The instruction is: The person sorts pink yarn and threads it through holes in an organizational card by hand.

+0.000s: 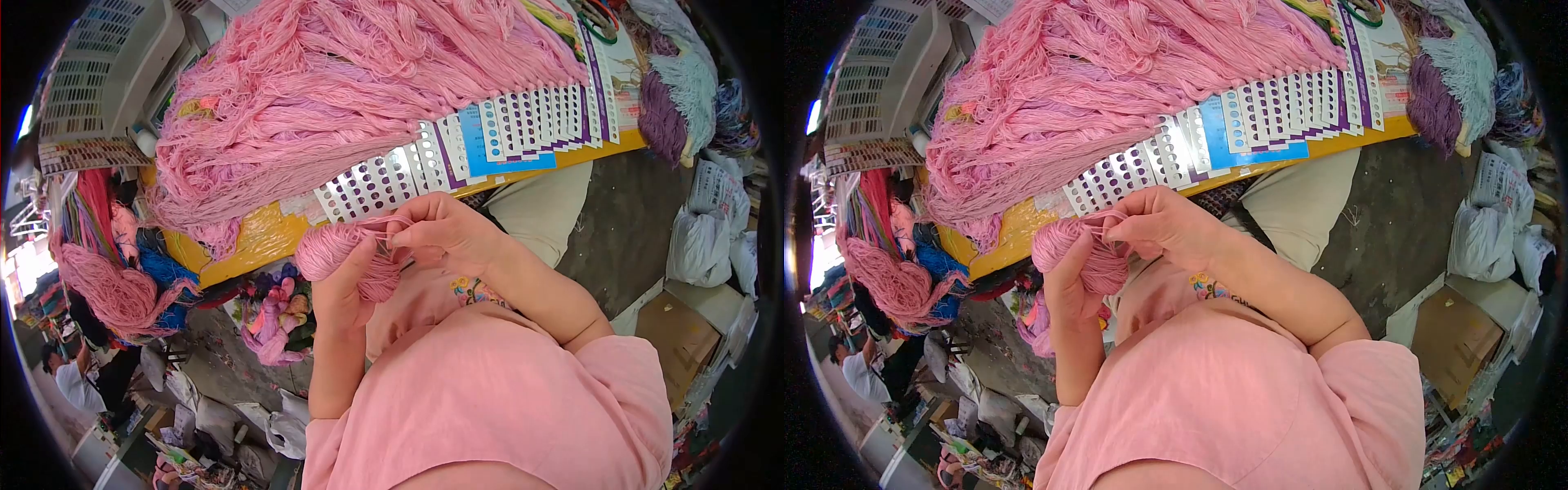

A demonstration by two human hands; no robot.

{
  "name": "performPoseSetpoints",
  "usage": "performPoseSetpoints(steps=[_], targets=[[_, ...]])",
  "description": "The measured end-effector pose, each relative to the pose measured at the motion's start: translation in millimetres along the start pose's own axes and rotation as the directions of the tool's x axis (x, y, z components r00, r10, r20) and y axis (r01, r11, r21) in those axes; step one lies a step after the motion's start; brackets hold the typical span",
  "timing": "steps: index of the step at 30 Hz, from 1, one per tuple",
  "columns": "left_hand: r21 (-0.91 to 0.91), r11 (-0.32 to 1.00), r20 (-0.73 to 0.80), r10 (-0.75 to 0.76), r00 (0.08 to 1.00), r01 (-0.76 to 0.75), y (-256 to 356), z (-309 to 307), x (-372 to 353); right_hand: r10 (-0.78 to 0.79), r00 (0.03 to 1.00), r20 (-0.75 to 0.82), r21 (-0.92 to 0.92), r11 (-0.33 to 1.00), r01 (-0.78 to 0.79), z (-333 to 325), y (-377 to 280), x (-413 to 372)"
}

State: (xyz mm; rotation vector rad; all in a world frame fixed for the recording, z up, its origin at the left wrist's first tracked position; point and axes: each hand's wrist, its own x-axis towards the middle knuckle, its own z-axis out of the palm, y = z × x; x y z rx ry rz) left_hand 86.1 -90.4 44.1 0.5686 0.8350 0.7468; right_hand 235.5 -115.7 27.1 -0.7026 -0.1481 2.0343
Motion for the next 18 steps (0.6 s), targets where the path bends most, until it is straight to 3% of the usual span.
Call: performPoseSetpoints(steps=[2,4,6,12,16,18], targets=[[-0.13,0.99,-0.159,-0.081,0.984,0.06,0,4,0,0.005,1.0,-0.012,0.009,1.0,-0.005,-1,0,0],[-0.139,0.989,-0.149,-0.077,0.986,0.057,0,6,1,0.009,1.0,-0.022,0.015,1.0,-0.009,-1,0,0],[-0.149,0.987,-0.141,-0.076,0.987,0.054,-1,5,1,-0.021,0.997,-0.069,-0.16,0.987,0.009,-2,-1,-2],[-0.104,0.991,-0.167,-0.104,0.98,0.087,-8,3,4,-0.12,0.992,-0.05,-0.343,0.935,0.096,0,10,1],[-0.116,0.99,-0.199,-0.106,0.974,0.084,-5,2,4,-0.102,0.992,-0.072,-0.283,0.956,0.077,-5,9,-2],[-0.133,0.986,-0.199,-0.125,0.972,0.1,-5,0,4,-0.103,0.995,0.007,-0.272,0.957,0.101,-12,8,-3]])
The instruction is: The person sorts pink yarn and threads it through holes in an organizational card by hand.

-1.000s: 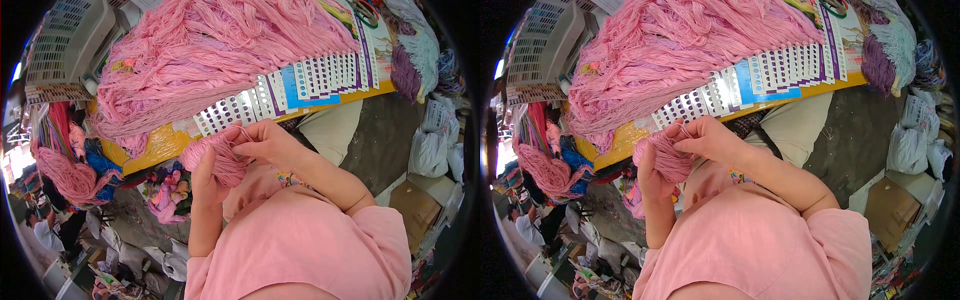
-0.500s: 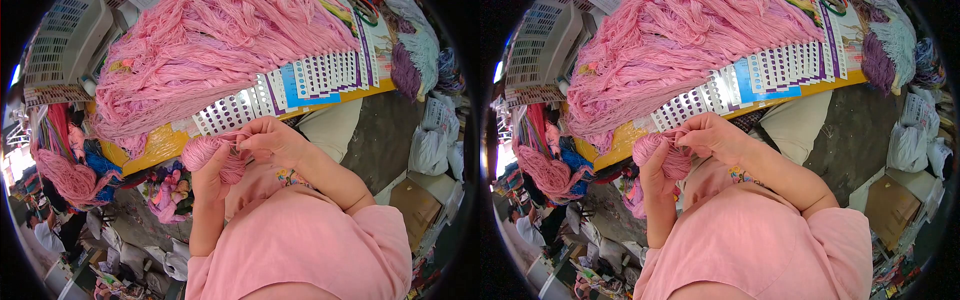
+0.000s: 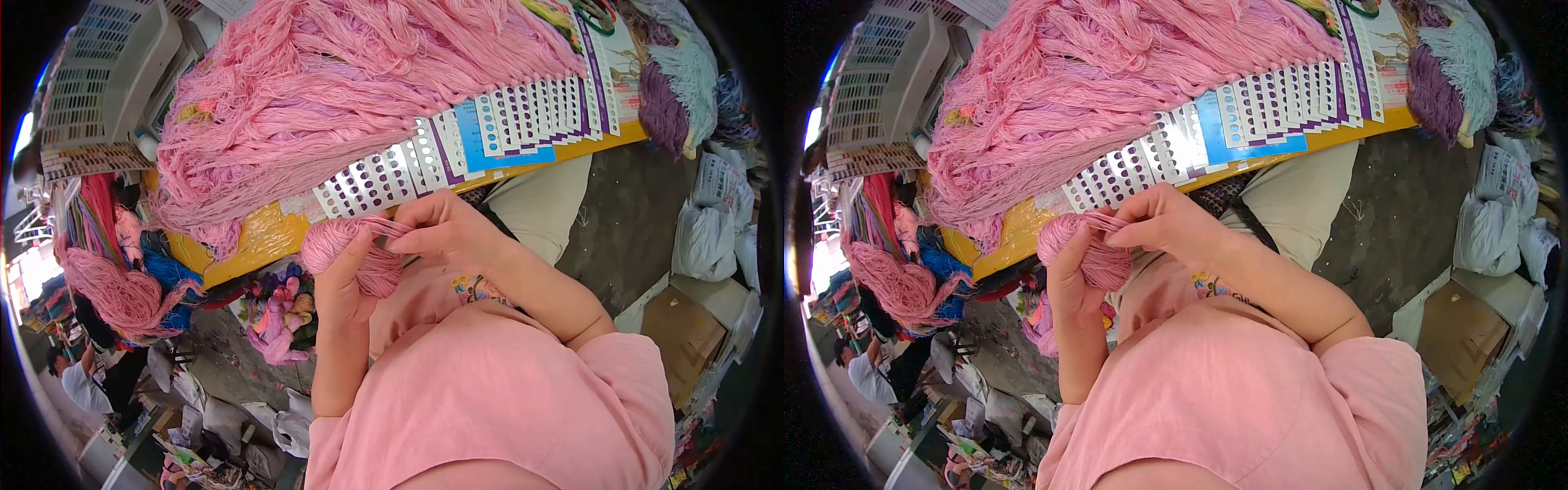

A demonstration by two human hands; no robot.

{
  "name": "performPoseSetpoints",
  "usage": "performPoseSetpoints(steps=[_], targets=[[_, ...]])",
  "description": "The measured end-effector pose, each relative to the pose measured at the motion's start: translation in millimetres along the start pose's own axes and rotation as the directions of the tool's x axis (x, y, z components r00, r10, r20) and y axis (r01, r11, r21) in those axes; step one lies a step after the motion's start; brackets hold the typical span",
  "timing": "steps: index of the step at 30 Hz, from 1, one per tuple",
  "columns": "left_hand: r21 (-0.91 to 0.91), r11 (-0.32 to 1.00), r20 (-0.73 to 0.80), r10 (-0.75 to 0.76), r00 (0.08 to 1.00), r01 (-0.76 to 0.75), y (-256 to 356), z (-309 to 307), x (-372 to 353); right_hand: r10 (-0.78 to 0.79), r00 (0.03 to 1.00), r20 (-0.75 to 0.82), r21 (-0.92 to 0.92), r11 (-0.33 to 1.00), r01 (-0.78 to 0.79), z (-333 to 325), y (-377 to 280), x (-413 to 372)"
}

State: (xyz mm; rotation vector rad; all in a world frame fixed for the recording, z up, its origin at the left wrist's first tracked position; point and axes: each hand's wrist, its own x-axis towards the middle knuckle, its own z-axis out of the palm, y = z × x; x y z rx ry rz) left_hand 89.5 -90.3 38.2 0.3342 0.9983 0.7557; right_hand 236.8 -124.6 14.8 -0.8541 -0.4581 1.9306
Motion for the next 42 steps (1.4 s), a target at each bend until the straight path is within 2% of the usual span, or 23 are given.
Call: performPoseSetpoints(steps=[1,3,5,7,9,11,13,15,17,19,24,26,27,29,32,37,38,39,40,41,42], targets=[[-0.023,1.0,0.045,0.0,0.999,0.001,-1,-2,0,0.001,1.0,0.001,0.0,1.0,-0.001,-1,-3,-1],[-0.046,0.999,0.09,0.001,0.996,0.003,-1,-3,-1,0.074,0.996,0.042,0.196,0.977,-0.08,-1,-10,-4],[-0.133,0.991,0.19,-0.002,0.982,0.027,0,-1,-5,0.051,0.997,0.053,0.194,0.979,-0.06,0,-9,-6],[-0.114,0.993,0.18,0.014,0.984,0.007,-3,-1,-5,0.027,0.998,0.062,0.193,0.98,-0.038,1,-10,-7],[-0.095,0.995,0.169,0.034,0.985,-0.018,-4,-3,-3,0.127,0.99,-0.066,0.316,0.943,-0.1,4,-10,-3],[-0.024,0.998,0.266,0.066,0.962,-0.062,-4,-8,-2,0.121,0.988,-0.1,0.296,0.951,-0.087,6,-4,1],[-0.035,0.999,0.248,0.049,0.967,-0.042,-3,0,-5,0.115,0.984,-0.137,0.273,0.959,-0.075,9,-2,3],[-0.045,0.999,0.232,0.03,0.972,-0.021,-3,2,-5,0.117,0.989,-0.088,0.109,0.988,-0.107,15,-5,3],[0.057,0.993,0.291,0.083,0.953,-0.104,-4,1,-4,0.113,0.988,-0.103,0.099,0.99,-0.103,13,1,7],[0.046,0.995,0.288,0.075,0.955,-0.092,-3,2,-6,0.111,0.987,-0.115,0.088,0.991,-0.101,13,3,7],[-0.012,0.998,0.297,0.061,0.953,-0.061,-1,2,-6,0.112,0.986,-0.123,0.151,0.984,-0.093,13,-3,4],[-0.125,0.992,0.275,0.051,0.96,-0.017,-2,3,-5,0.087,0.989,-0.119,0.183,0.981,-0.064,11,2,5],[-0.125,0.992,0.277,0.05,0.96,-0.016,-2,3,-4,0.061,0.992,-0.113,0.215,0.976,-0.036,11,3,5],[0.052,0.997,0.199,0.046,0.979,-0.058,-1,2,-4,0.082,0.991,-0.11,0.24,0.969,-0.053,14,-7,0],[-0.055,0.998,0.166,-0.01,0.986,0.02,1,6,-3,0.095,0.989,-0.115,0.269,0.961,-0.061,15,-9,0],[-0.039,0.999,0.121,0.015,0.993,-0.01,0,2,-3,0.081,0.991,-0.11,0.272,0.961,-0.048,17,-13,-2],[-0.022,0.999,0.096,0.033,0.995,-0.031,0,0,-4,0.046,0.998,-0.052,0.279,0.96,-0.03,12,-6,1],[-0.022,0.999,0.097,0.033,0.995,-0.031,0,-2,-5,0.01,1.0,0.006,0.287,0.958,-0.012,8,-3,2],[0.031,0.998,0.161,0.043,0.986,-0.049,0,-3,-6,0.009,1.0,0.005,0.286,0.958,-0.01,9,-4,0],[0.083,0.994,0.225,0.051,0.973,-0.071,1,-4,-7,0.022,0.999,0.031,0.331,0.943,-0.031,11,-7,-2],[0.082,0.994,0.227,0.051,0.973,-0.071,4,-1,-6,0.033,0.998,0.057,0.375,0.926,-0.052,11,-9,-3]])
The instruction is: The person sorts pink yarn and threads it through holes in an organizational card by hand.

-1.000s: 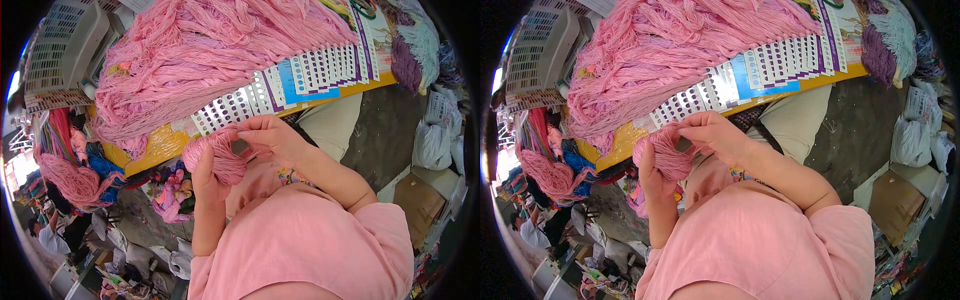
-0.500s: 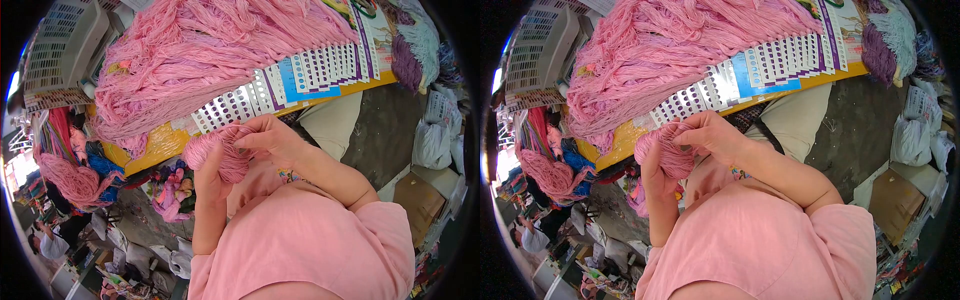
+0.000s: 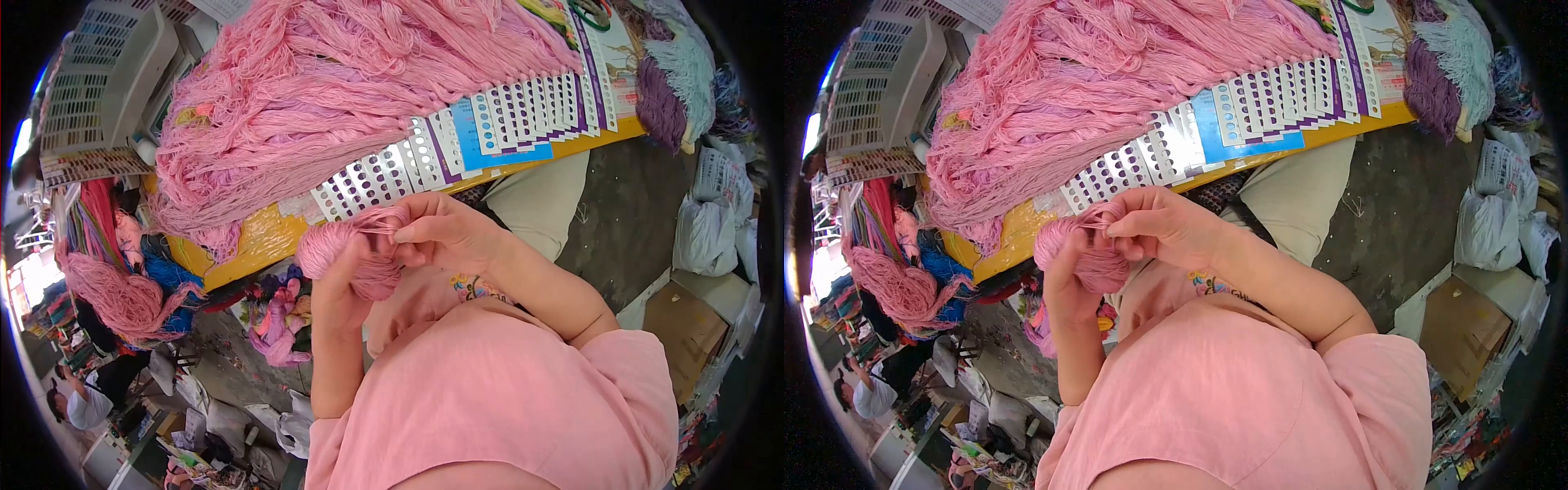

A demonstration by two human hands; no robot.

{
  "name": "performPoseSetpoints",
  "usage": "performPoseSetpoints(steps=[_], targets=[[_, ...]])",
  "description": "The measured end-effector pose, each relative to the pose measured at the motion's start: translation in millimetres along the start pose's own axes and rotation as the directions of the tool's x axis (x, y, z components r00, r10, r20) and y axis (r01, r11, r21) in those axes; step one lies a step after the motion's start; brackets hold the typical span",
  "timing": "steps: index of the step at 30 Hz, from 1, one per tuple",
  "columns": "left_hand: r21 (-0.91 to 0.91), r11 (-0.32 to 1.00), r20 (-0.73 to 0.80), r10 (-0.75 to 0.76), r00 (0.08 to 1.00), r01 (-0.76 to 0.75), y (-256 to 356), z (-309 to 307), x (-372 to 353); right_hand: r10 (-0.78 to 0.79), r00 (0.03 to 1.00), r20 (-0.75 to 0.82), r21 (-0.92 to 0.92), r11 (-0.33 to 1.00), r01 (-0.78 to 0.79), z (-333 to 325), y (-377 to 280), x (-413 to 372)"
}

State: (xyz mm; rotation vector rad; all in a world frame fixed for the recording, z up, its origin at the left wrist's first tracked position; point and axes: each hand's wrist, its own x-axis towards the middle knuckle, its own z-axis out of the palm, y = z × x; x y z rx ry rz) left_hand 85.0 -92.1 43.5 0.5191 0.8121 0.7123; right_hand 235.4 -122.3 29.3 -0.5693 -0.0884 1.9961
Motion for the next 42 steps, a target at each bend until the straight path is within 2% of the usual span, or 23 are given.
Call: performPoseSetpoints(steps=[3,5,6,7,9,11,13,14,16,17,18,20,21,22,23,24,25,26,27,28,32,35,42], targets=[[-0.173,0.973,0.359,-0.079,0.93,0.15,11,-5,9,0.122,0.973,0.196,0.079,0.987,-0.14,-5,-4,-9],[-0.286,0.939,0.364,-0.077,0.928,0.19,24,-17,11,0.024,1.0,-0.013,-0.319,0.947,-0.026,-2,-20,-18],[-0.297,0.933,0.329,-0.101,0.939,0.204,32,-23,11,-0.2,0.98,-0.01,-0.63,0.762,0.149,-5,-31,-19],[-0.363,0.909,0.376,-0.059,0.925,0.205,42,-38,13,-0.317,0.945,0.079,-0.545,0.78,0.308,-9,-46,-23],[-0.407,0.906,-0.068,0.096,0.993,-0.116,50,-97,15,-0.465,0.879,0.106,-0.251,0.843,0.476,-9,-82,-39],[-0.846,0.515,0.215,0.096,0.972,0.137,65,-157,5,-0.505,0.857,0.1,0.008,0.862,0.507,-9,-111,-62],[-0.907,0.409,-0.127,-0.027,0.992,-0.105,70,-283,-24,-0.564,0.817,0.118,0.045,0.825,0.563,-28,-134,-81],[-0.971,0.198,0.091,-0.199,0.976,0.131,82,-336,-42,-0.598,0.796,0.088,0.024,0.8,0.599,-44,-150,-91],[-0.846,-0.448,0.505,-0.494,0.708,0.29,105,-436,-76,-0.727,0.681,0.092,-0.248,0.645,0.723,-95,-214,-129],[-0.978,-0.182,0.186,-0.567,0.803,0.098,113,-422,-91,-0.811,0.473,-0.344,-0.215,0.558,0.801,-101,-248,-160],[-0.988,0.098,-0.152,-0.544,0.825,-0.117,123,-403,-105,-0.946,0.323,0.025,-0.289,0.302,0.908,-141,-291,-199],[-0.656,0.554,-0.713,-0.235,0.66,-0.512,132,-374,-113,-0.934,0.302,0.19,-0.223,0.259,0.94,-123,-315,-237],[-0.75,0.546,-0.501,-0.101,0.86,-0.373,123,-382,-99,-0.946,0.299,0.128,-0.291,0.252,0.923,-119,-318,-231],[-0.392,0.873,-0.515,0.054,0.856,-0.291,107,-294,-63,-0.956,0.286,0.061,-0.358,0.246,0.901,-95,-304,-202],[0.079,0.977,-0.516,0.208,0.831,-0.196,91,-203,-25,-0.897,0.44,0.035,-0.381,0.395,0.836,-78,-268,-156],[-0.25,0.954,-0.359,0.069,0.931,-0.167,74,-176,2,-0.831,0.535,0.149,-0.627,0.339,0.701,-92,-249,-120],[-0.535,0.844,-0.182,-0.074,0.981,-0.036,57,-149,29,-0.902,0.416,0.116,-0.945,0.028,0.325,-98,-205,-74],[-0.516,0.851,-0.034,-0.134,0.99,0.098,44,-115,48,-0.806,0.592,-0.009,-0.928,0.228,0.296,-90,-173,-45],[-0.467,0.856,0.115,-0.191,0.975,0.222,31,-81,67,-0.717,0.689,-0.11,-0.929,0.32,0.185,-86,-149,-21],[-0.296,0.93,-0.008,-0.231,0.973,0.219,22,-56,79,-0.662,0.741,-0.11,-0.924,0.344,0.17,-90,-131,-5],[0.324,0.899,-0.054,-0.293,0.955,0.294,-16,19,114,-0.846,0.528,0.068,-0.992,-0.004,0.123,-108,-79,37],[0.473,0.806,-0.146,-0.327,0.934,0.356,-42,38,135,-0.857,0.454,0.246,-0.946,-0.315,-0.082,-100,-64,39],[0.711,0.663,-0.071,-0.266,0.961,0.236,-40,27,139,-0.843,0.43,0.324,-0.937,-0.349,0.021,-109,-74,25]])
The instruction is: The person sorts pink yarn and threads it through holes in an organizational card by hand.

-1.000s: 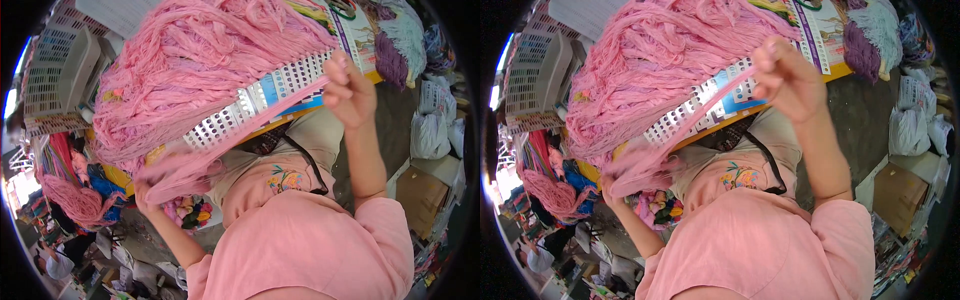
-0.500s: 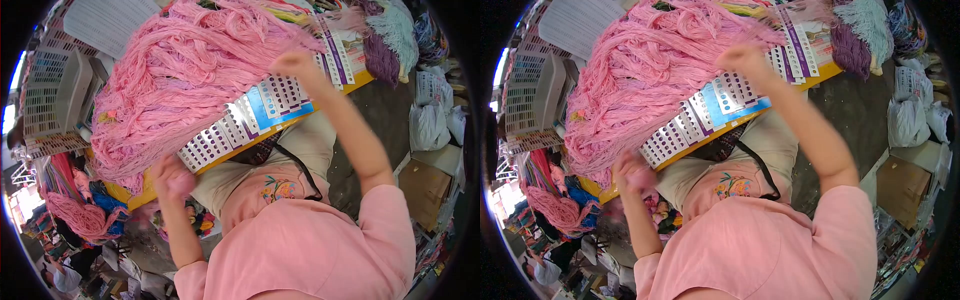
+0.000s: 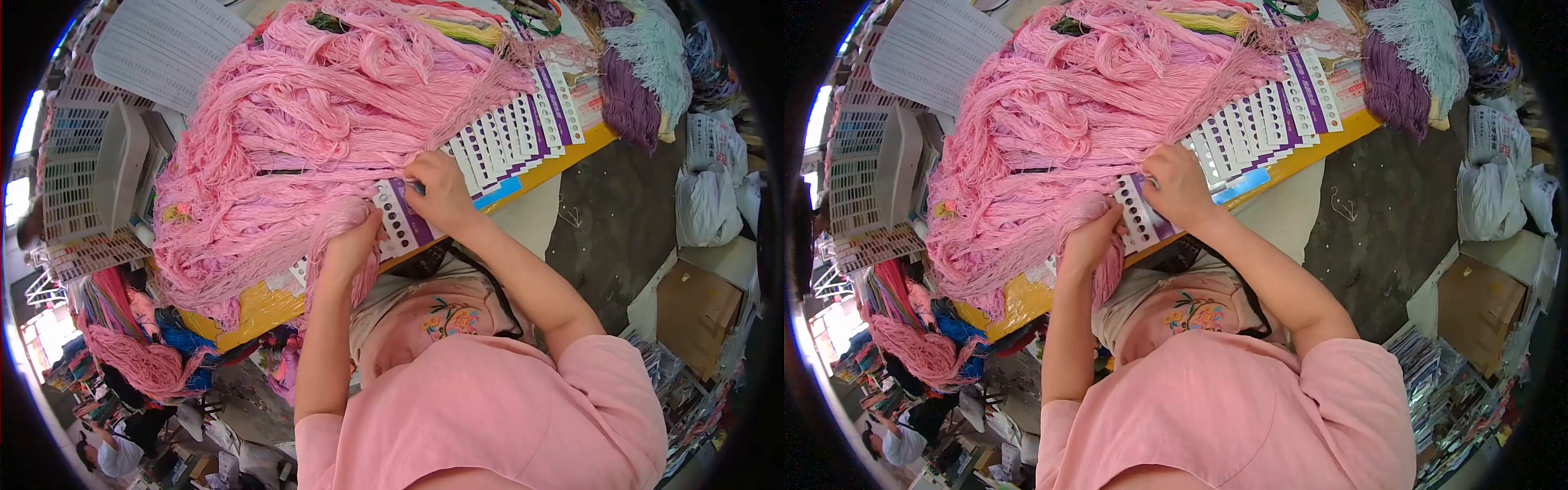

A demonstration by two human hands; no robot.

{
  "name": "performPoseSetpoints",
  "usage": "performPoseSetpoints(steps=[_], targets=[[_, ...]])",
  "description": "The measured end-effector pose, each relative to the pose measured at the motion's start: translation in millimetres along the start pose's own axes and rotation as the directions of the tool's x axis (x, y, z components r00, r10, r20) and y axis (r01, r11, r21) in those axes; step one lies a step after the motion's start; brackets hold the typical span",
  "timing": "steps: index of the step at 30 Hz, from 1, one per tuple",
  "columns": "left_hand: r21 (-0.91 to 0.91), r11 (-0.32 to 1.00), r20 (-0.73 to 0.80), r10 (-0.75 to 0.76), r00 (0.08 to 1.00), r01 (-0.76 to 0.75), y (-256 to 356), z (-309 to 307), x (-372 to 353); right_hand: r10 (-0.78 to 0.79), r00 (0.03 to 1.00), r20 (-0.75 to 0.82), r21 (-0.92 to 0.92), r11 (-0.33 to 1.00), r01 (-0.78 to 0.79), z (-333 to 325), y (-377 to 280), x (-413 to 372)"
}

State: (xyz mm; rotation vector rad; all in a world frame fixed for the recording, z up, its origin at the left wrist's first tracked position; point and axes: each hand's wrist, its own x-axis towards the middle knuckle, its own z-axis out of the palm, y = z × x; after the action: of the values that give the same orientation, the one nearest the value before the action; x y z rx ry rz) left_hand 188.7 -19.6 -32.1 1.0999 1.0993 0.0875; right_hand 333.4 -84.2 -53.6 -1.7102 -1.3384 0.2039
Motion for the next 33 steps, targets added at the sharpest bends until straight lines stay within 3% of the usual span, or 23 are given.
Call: performPoseSetpoints(steps=[1,3,8,10,11,13,16,20,22,25,27,28,30,31,33], targets=[[0.0,1.0,0.001,-0.009,1.0,0.009,2,1,0,-0.084,0.996,0.031,0.034,0.996,0.083,0,-1,-2],[-0.163,0.981,-0.091,-0.118,0.989,0.102,6,2,0,-0.061,0.981,0.187,-0.004,0.998,0.063,1,-18,-10],[-0.324,0.943,-0.062,-0.096,0.993,0.071,-1,6,7,-0.088,0.984,0.152,-0.018,0.996,0.092,-3,-27,-16],[-0.243,0.968,-0.104,-0.081,0.991,0.054,-2,10,10,0.024,0.939,0.344,0.166,0.982,-0.086,-1,-17,-11],[-0.241,0.969,-0.105,-0.083,0.991,0.056,-2,9,9,0.04,0.961,0.273,0.207,0.973,-0.099,2,-16,-10],[-0.27,0.96,-0.072,0.055,0.996,-0.072,-1,6,7,0.057,0.965,0.256,0.221,0.968,-0.116,1,-16,-4],[-0.479,0.877,-0.089,-0.017,0.996,-0.028,8,-20,-3,0.101,0.964,0.247,0.232,0.959,-0.16,0,-15,-4],[-0.359,0.933,-0.096,-0.07,0.993,0.032,11,-20,-5,0.114,0.96,0.255,0.197,0.966,-0.166,5,-17,-8],[-0.394,0.919,-0.082,-0.047,0.995,0.011,7,-23,-3,0.101,0.966,0.239,0.191,0.97,-0.149,6,-18,-8],[-0.527,0.848,-0.014,-0.075,0.997,0.057,13,-25,-14,0.098,0.972,0.215,0.184,0.973,-0.138,5,-16,-10],[-0.793,0.597,0.142,-0.011,0.99,0.121,17,-28,-26,0.051,0.986,0.162,0.232,0.969,-0.088,9,-13,-11],[-0.814,0.558,0.26,0.102,0.96,0.162,16,-33,-27,0.051,0.985,0.162,0.236,0.968,-0.089,10,-12,-10],[-0.672,0.724,0.34,0.114,0.933,0.156,18,-34,-21,0.187,0.955,0.23,0.452,0.849,-0.275,9,-13,-9],[-0.576,0.796,0.41,0.086,0.908,0.184,16,-29,-13,0.232,0.926,0.296,0.439,0.829,-0.348,2,-18,-4],[-0.153,0.982,0.256,-0.07,0.964,0.112,16,-9,-3,0.251,0.934,0.253,0.483,0.804,-0.347,9,-15,-5]])
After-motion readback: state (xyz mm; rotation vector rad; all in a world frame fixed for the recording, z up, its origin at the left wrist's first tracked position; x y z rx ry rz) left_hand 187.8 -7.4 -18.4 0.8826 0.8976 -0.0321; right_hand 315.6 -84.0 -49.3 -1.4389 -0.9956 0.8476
